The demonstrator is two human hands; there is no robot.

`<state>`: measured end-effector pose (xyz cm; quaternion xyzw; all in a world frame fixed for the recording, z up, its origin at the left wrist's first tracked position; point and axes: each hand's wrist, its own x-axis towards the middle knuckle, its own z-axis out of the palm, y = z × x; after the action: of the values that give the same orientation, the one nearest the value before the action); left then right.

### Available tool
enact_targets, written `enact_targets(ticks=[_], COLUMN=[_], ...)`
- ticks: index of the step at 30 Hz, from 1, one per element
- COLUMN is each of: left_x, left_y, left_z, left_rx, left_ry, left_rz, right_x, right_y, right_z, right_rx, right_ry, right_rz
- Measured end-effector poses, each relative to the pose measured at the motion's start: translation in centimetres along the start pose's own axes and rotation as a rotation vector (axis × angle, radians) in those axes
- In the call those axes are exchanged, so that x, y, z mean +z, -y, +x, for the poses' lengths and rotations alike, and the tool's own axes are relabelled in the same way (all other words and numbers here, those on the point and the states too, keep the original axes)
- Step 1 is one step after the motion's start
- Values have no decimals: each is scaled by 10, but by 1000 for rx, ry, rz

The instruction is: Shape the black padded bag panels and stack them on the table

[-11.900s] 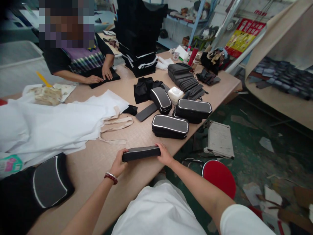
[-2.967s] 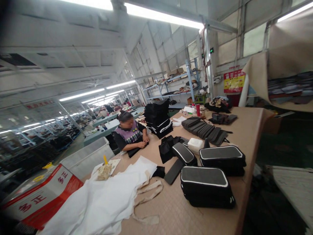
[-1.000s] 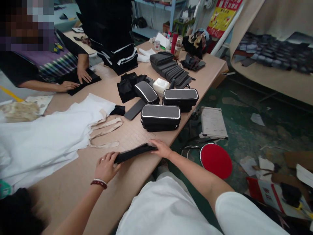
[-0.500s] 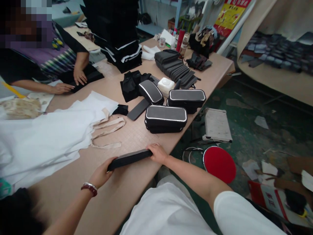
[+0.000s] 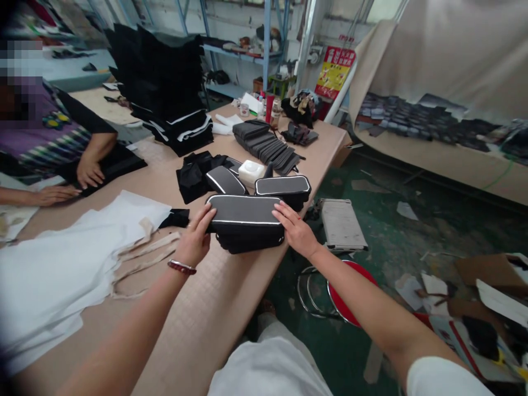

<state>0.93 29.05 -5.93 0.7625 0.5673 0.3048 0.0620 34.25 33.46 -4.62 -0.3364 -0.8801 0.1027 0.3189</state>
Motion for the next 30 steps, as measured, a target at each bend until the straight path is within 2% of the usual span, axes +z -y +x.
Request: enact_targets(ticks=[2, 4, 7, 10, 13, 16, 19, 21, 23, 26, 28, 30], left_x=[15, 21, 19, 17, 22, 31, 30, 17, -4, -42, -65, -87], left_y=[7, 10, 9, 8, 4, -12, -38, -55, -66, -68, -60, -48], left_z=[2, -5, -16, -37, -91, -179, -271, -325, -370, -426, -454, -473], left_rx=[-31, -91, -190, -269, -408, -677, -996, -1147, -1332, -1574, -1642, -1687], left_ry=[133, 176, 97, 6, -73, -158, -279, -382, -579, -920, -1042, -1146], left_rz=[-54, -110, -171, -223, -257, -297, -330, -297, -326, -409, -413, -432], right_x=[8, 14, 15, 11, 10, 25, 68, 113, 162, 236, 282, 326], right_y=[-19, -29, -29, -15, 16, 53, 90, 122, 161, 232, 285, 343], right_z=[-5, -9, -5, 10, 27, 36, 35, 24, 5, -23, -29, -22], right_rx=[19, 30, 39, 40, 14, -12, 1, 65, 139, 130, 105, 111], right_ry=[103, 121, 32, -7, -53, -77, 35, 214, 430, 643, 766, 892], right_rz=[39, 65, 73, 60, 63, 120, 262, 374, 494, 690, 771, 818])
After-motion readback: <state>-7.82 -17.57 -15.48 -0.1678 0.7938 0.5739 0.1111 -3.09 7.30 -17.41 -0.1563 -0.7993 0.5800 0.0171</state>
